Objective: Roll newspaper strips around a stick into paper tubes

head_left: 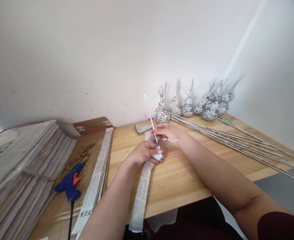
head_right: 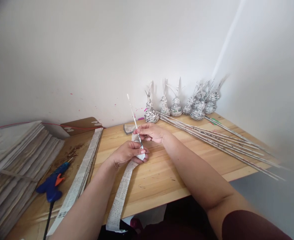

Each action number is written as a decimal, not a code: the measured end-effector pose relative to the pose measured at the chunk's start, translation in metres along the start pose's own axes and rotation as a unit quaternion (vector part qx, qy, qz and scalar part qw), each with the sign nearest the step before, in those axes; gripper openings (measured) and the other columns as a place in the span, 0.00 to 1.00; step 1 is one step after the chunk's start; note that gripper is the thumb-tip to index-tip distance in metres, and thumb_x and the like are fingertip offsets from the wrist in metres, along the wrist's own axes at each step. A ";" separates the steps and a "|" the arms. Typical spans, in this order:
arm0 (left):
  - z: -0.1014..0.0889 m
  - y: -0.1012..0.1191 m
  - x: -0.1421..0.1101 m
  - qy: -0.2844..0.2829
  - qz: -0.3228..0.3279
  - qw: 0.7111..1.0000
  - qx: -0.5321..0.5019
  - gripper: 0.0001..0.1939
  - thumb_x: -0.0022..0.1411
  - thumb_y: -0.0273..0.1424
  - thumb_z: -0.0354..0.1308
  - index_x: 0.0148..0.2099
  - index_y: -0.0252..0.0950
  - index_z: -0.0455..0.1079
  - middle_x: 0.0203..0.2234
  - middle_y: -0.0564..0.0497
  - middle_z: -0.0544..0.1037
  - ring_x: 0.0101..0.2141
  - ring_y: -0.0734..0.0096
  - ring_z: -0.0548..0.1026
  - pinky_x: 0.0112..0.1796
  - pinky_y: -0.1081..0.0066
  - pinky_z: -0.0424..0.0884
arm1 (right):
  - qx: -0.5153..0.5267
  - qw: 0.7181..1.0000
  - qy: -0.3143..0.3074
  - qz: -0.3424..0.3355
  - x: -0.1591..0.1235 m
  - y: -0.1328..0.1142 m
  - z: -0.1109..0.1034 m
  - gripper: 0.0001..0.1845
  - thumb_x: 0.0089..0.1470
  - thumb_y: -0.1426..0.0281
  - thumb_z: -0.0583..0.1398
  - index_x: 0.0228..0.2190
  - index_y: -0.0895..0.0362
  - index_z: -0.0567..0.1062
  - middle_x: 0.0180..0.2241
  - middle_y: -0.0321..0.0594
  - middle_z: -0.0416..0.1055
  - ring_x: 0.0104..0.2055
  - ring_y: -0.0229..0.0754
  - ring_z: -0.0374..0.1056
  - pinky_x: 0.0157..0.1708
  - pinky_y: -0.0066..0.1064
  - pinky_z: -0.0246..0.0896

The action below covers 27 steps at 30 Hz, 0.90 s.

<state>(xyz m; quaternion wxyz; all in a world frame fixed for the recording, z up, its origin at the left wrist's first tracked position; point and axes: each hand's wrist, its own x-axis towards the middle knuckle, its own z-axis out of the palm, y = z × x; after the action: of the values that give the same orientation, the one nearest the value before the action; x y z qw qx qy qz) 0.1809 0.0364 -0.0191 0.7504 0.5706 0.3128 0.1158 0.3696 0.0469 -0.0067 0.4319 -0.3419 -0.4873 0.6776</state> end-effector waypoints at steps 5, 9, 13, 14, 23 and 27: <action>0.002 0.002 -0.001 0.011 0.005 1.000 0.003 0.25 0.43 0.44 0.71 0.38 0.29 0.76 0.33 0.41 0.79 0.32 0.65 0.77 0.33 0.67 0.73 | -0.018 0.999 0.035 -0.010 0.003 0.003 0.000 0.16 0.40 0.62 0.71 0.28 0.61 0.77 0.19 0.34 0.66 0.20 0.29 0.56 0.13 0.21 0.38; 0.002 0.003 0.000 0.010 0.011 1.000 0.010 0.25 0.43 0.44 0.71 0.38 0.29 0.75 0.33 0.40 0.79 0.31 0.66 0.77 0.32 0.67 0.74 | -0.033 0.997 0.066 -0.015 0.004 0.002 0.005 0.17 0.39 0.61 0.71 0.24 0.61 0.75 0.18 0.33 0.65 0.18 0.28 0.54 0.13 0.22 0.36; 0.002 0.002 0.001 0.023 0.016 0.999 0.021 0.23 0.44 0.44 0.70 0.34 0.29 0.75 0.32 0.40 0.79 0.30 0.68 0.77 0.33 0.68 0.74 | -0.048 0.994 0.097 -0.027 0.003 -0.001 0.010 0.18 0.39 0.60 0.70 0.24 0.61 0.75 0.20 0.34 0.66 0.18 0.27 0.53 0.14 0.22 0.36; 0.002 0.001 0.001 0.023 0.019 0.999 0.023 0.23 0.45 0.44 0.70 0.34 0.28 0.75 0.31 0.41 0.79 0.30 0.68 0.77 0.33 0.68 0.74 | -0.056 0.993 0.103 -0.033 0.002 -0.002 0.011 0.18 0.40 0.60 0.70 0.25 0.61 0.75 0.21 0.33 0.66 0.18 0.27 0.53 0.14 0.22 0.37; -0.001 0.000 0.002 0.026 0.029 0.999 0.019 0.21 0.48 0.43 0.68 0.35 0.28 0.75 0.30 0.42 0.79 0.30 0.68 0.77 0.31 0.70 0.74 | -0.167 0.969 0.164 -0.085 0.006 0.001 0.013 0.25 0.51 0.49 0.59 0.28 0.60 0.77 0.22 0.37 0.68 0.22 0.33 0.59 0.19 0.25 0.47; -0.003 0.003 0.001 0.066 0.041 0.997 0.002 0.22 0.48 0.43 0.68 0.38 0.30 0.75 0.31 0.42 0.80 0.30 0.67 0.78 0.29 0.71 0.74 | -0.432 0.877 0.176 -0.113 0.011 0.013 0.002 0.14 0.47 0.61 0.65 0.35 0.57 0.80 0.34 0.43 0.76 0.34 0.42 0.68 0.33 0.31 0.58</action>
<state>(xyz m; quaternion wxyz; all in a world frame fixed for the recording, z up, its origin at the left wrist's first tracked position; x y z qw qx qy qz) 0.1806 0.0405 -0.0176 0.7218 0.5751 0.3385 0.1835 0.3596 0.0544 -0.0192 0.3936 -0.5503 -0.6830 0.2752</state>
